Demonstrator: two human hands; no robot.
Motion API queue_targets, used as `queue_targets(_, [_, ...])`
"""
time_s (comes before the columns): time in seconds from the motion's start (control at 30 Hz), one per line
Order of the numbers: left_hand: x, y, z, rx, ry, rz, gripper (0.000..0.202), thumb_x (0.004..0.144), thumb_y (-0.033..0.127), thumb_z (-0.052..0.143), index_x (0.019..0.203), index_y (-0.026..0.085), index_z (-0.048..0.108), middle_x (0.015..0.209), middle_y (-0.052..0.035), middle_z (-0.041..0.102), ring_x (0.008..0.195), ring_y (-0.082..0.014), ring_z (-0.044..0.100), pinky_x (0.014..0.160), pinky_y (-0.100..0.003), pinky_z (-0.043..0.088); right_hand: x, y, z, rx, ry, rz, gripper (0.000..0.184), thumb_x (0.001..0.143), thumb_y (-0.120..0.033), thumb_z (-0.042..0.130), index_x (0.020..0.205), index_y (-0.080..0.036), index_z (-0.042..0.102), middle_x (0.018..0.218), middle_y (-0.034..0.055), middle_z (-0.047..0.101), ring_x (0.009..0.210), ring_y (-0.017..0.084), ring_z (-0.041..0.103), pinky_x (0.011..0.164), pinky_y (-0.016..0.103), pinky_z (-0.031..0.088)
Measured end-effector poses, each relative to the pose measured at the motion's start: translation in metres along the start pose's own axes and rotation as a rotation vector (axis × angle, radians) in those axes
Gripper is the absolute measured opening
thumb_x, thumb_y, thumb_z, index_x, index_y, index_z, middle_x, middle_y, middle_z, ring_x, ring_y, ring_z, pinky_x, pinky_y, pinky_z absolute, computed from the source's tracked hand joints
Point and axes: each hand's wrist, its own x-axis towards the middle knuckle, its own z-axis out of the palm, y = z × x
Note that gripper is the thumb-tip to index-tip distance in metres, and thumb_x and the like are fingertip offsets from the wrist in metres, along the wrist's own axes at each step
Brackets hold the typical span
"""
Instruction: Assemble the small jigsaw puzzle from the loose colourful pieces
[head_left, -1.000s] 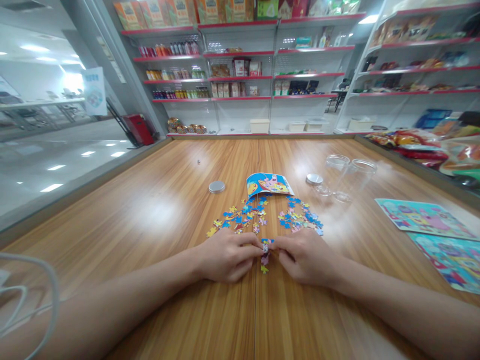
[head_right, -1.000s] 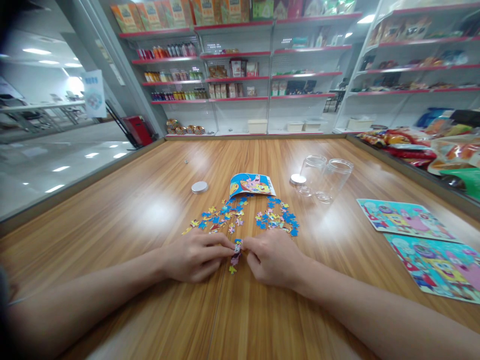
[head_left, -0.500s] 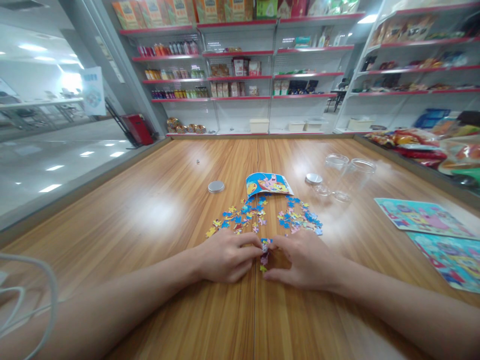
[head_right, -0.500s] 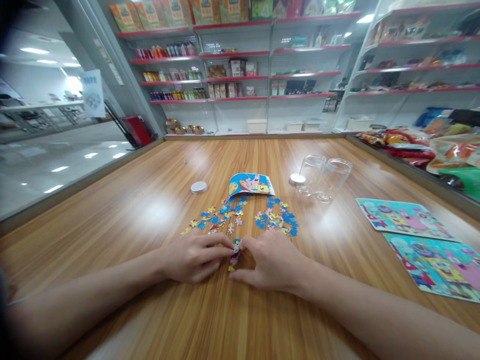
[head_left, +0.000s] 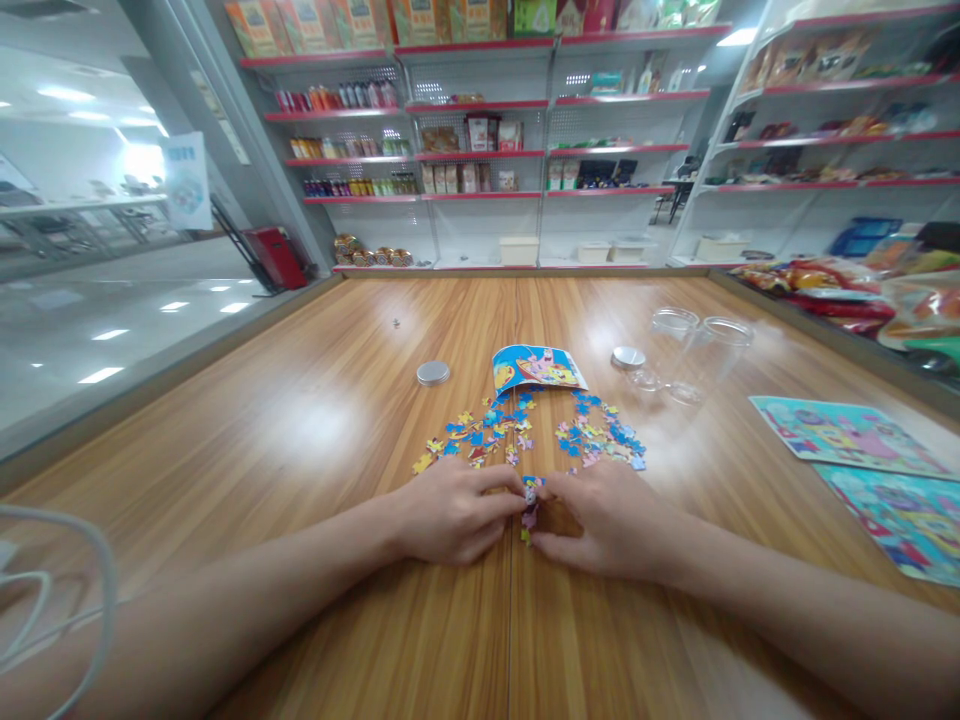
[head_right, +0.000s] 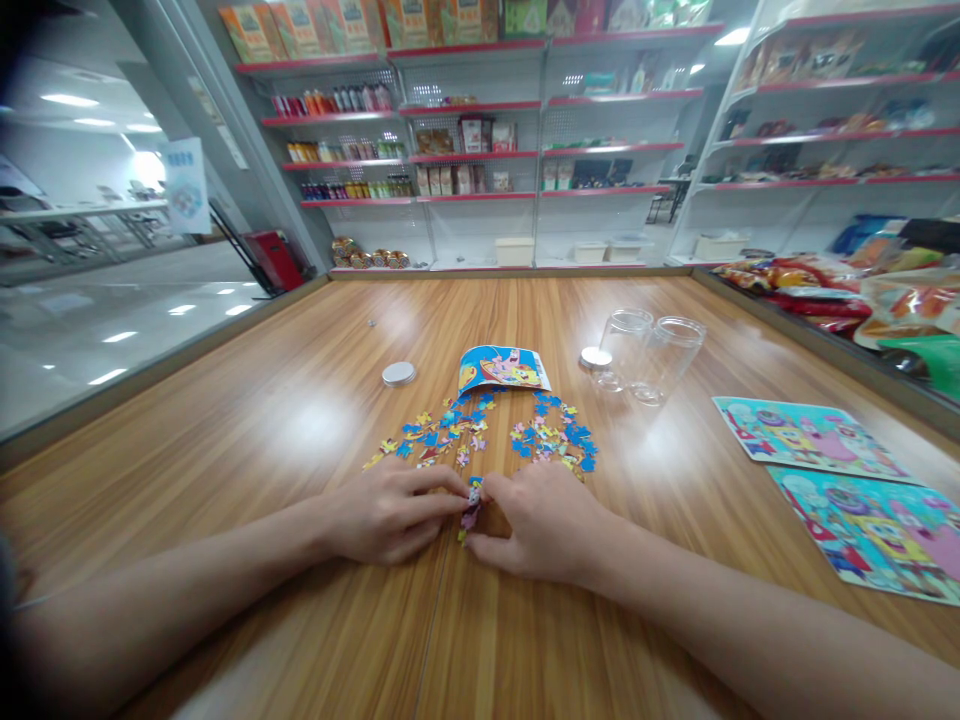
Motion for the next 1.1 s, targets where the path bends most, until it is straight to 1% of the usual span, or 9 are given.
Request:
queue_targets(0.1, [-0.0001, -0.0003, -0.0006, 0.004, -0.021, 0.005, 0.030, 0.087, 0.015, 0.050, 0.112, 0.022, 0.065, 0.114, -0.0042, 0.069, 0.078, -0.0137, 0.068, 0.058, -0.025, 0.052, -0.0005, -0.0003, 0.0016, -0.027, 0.023, -0.012, 0.024, 0.083, -0.043, 0.063, 0.093, -0.022, 0.069, 0.075, 0.0044, 0.074, 0.070, 0.022, 0.069, 0.061, 0.030, 0.033])
queue_targets(0.2, [-0.0012, -0.0006, -0.0012, 0.007, -0.053, 0.002, 0.030, 0.088, 0.016, 0.050, 0.113, 0.024, 0.064, 0.116, -0.0030, 0.068, 0.077, -0.0135, 0.068, 0.056, -0.025, 0.051, -0.0008, -0.0023, 0.0023, -0.055, 0.037, 0.012, 0.025, 0.083, -0.045, 0.063, 0.089, -0.021, 0.069, 0.074, 0.0058, 0.074, 0.067, 0.022, 0.068, 0.060, 0.030, 0.032])
queue_targets(0.37, [-0.0025, 0.0000, -0.0018, 0.008, -0.094, 0.009, 0.029, 0.087, 0.018, 0.051, 0.113, 0.024, 0.064, 0.116, -0.0031, 0.066, 0.074, -0.0133, 0.066, 0.055, -0.026, 0.050, -0.0009, -0.0042, 0.0036, -0.094, 0.030, 0.030, 0.025, 0.083, -0.045, 0.063, 0.088, -0.021, 0.068, 0.076, 0.0071, 0.074, 0.068, 0.023, 0.068, 0.058, 0.029, 0.032])
queue_targets(0.6, [0.0004, 0.0027, -0.0037, -0.046, -0.121, -0.040, 0.029, 0.088, 0.018, 0.050, 0.112, 0.024, 0.064, 0.120, -0.0043, 0.064, 0.077, -0.0149, 0.068, 0.060, -0.027, 0.053, 0.0010, -0.0016, 0.0049, -0.116, 0.015, 0.002, 0.026, 0.083, -0.044, 0.062, 0.091, -0.020, 0.068, 0.074, 0.0067, 0.074, 0.066, 0.024, 0.068, 0.057, 0.030, 0.031])
queue_targets(0.83, [-0.0013, 0.0026, -0.0016, -0.045, -0.109, -0.038, 0.030, 0.087, 0.017, 0.051, 0.113, 0.023, 0.065, 0.119, -0.0054, 0.064, 0.075, -0.0142, 0.067, 0.059, -0.026, 0.053, -0.0002, -0.0024, 0.0042, -0.130, 0.018, -0.005, 0.026, 0.083, -0.045, 0.063, 0.089, -0.020, 0.068, 0.074, 0.0074, 0.074, 0.067, 0.024, 0.068, 0.057, 0.030, 0.030])
queue_targets(0.93, [-0.0010, 0.0031, -0.0016, -0.081, -0.127, -0.079, 0.030, 0.087, 0.017, 0.051, 0.112, 0.024, 0.065, 0.120, -0.0057, 0.063, 0.081, -0.0154, 0.068, 0.064, -0.026, 0.055, -0.0004, -0.0024, 0.0044, -0.111, 0.009, -0.007, 0.025, 0.083, -0.044, 0.063, 0.092, -0.020, 0.068, 0.075, 0.0063, 0.074, 0.066, 0.023, 0.068, 0.057, 0.029, 0.030])
queue_targets(1.1, [0.0014, 0.0030, -0.0026, -0.188, -0.110, -0.130, 0.030, 0.085, 0.014, 0.052, 0.110, 0.023, 0.065, 0.126, -0.0071, 0.060, 0.092, -0.0177, 0.068, 0.076, -0.030, 0.058, 0.0012, -0.0005, 0.0046, -0.102, 0.023, -0.016, 0.025, 0.081, -0.042, 0.065, 0.092, -0.020, 0.068, 0.073, 0.0049, 0.073, 0.063, 0.020, 0.066, 0.057, 0.028, 0.030])
